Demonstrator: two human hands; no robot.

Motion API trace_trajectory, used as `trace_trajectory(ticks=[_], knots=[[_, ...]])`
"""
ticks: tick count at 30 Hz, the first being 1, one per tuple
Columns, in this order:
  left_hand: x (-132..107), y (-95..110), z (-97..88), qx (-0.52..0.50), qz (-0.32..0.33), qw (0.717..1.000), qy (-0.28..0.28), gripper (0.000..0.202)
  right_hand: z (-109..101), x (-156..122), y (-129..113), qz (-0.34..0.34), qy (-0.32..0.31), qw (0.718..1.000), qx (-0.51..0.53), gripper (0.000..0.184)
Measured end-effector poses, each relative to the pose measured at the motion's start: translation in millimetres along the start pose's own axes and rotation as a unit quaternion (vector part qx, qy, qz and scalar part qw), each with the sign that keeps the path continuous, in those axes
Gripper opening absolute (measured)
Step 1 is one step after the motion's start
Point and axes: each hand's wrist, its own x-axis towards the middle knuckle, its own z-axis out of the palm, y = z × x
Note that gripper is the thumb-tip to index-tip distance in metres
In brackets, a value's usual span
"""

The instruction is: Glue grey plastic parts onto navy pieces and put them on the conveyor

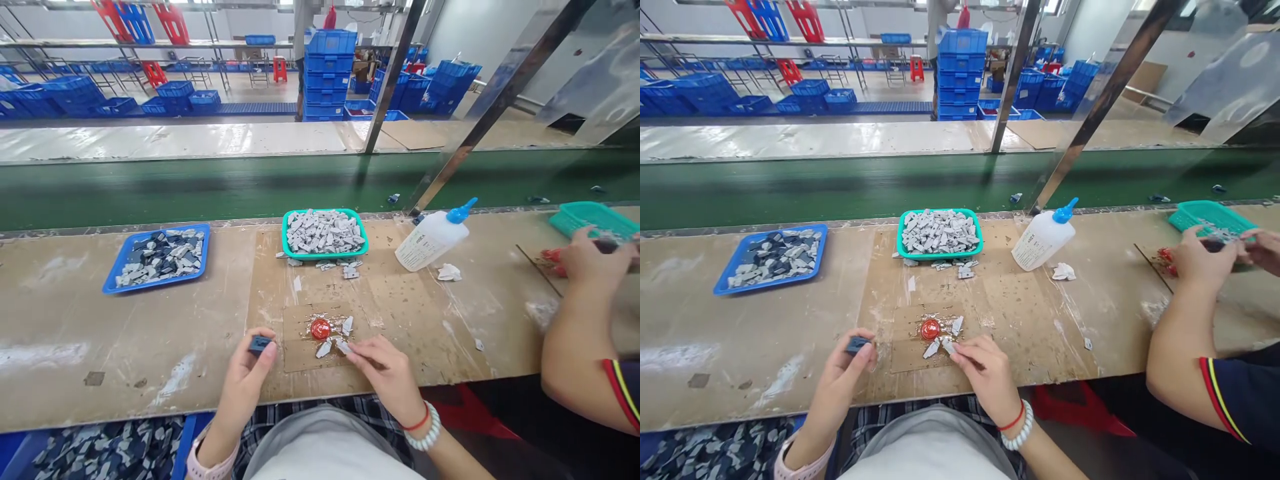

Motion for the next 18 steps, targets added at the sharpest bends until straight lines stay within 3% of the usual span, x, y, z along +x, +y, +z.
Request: trace_trajectory(ticks=[4, 8, 15, 18], knots=[[9.6, 18.0, 29.6, 0.033, -0.003, 0.991, -0.133, 0.019, -10.4, 7.1, -7.6, 0.067, -0.002, 0.988, 0.136, 0.013], [14.4, 31.1, 57.1, 0.026, 0.022, 0.975, -0.221, 0.02, -15.7, 12.1, -21.6, 0.029, 0.029, 0.985, 0.168, 0.013], [20.6, 35.9, 77.2, 0.062, 0.075, 0.973, -0.208, 0.02, -14.4, 24.8, -43.3, -0.111, 0.089, 0.986, 0.082, 0.014], [24.4, 37.0, 85.9, 0.109, 0.081, 0.977, -0.162, 0.022, -9.4, 27.6, -38.8, -0.183, 0.126, 0.975, 0.024, 0.014]])
